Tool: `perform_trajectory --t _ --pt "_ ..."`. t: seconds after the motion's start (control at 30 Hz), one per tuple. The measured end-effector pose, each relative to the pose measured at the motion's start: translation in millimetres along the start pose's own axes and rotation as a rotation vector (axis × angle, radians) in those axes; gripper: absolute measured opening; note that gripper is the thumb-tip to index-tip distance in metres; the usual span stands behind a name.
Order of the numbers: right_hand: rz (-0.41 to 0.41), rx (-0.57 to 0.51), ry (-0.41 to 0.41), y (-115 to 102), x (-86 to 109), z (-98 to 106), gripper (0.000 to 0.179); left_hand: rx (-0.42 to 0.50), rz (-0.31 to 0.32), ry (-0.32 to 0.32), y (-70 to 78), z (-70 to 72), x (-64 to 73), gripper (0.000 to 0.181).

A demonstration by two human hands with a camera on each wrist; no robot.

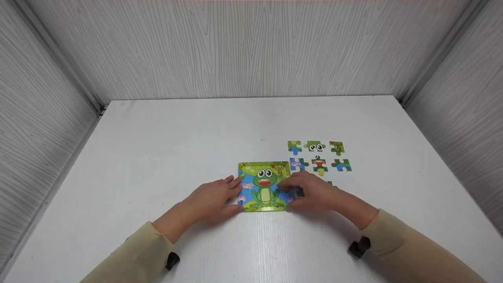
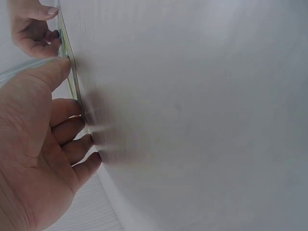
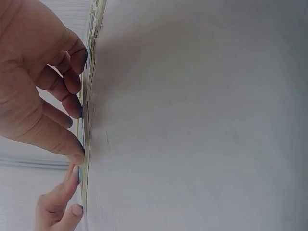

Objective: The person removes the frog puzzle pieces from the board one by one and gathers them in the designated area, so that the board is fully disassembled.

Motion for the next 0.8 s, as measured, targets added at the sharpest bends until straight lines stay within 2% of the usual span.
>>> perform_trajectory --t 0.23,0.5,0.8 --pt "-0.012 0.010 0.001 -0.9 1.3 0.0 0.062 -0.010 0.035 -0.014 -1.0 -0.9 -2.8 0.073" --pt "-0.024 0.023 0.005 -0.4 0.7 -0.2 0.050 -0.004 0.028 -0.017 -0.7 0.0 -2.2 0.072" --pt "-0.023 -0.008 -0.011 -0.8 0.1 -0.6 0.046 -0.005 0.024 -0.014 0.5 -0.2 -0.8 0.074"
Point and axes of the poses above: each hand's wrist, its own x-axis away from the middle knuckle, its own z-axis out of the back of the hand, y = z × x, the point moved 1 cm from there along -x, towards the middle knuckle, and after that the axes turned 15 degrees about -y, right-handed, at the moved point
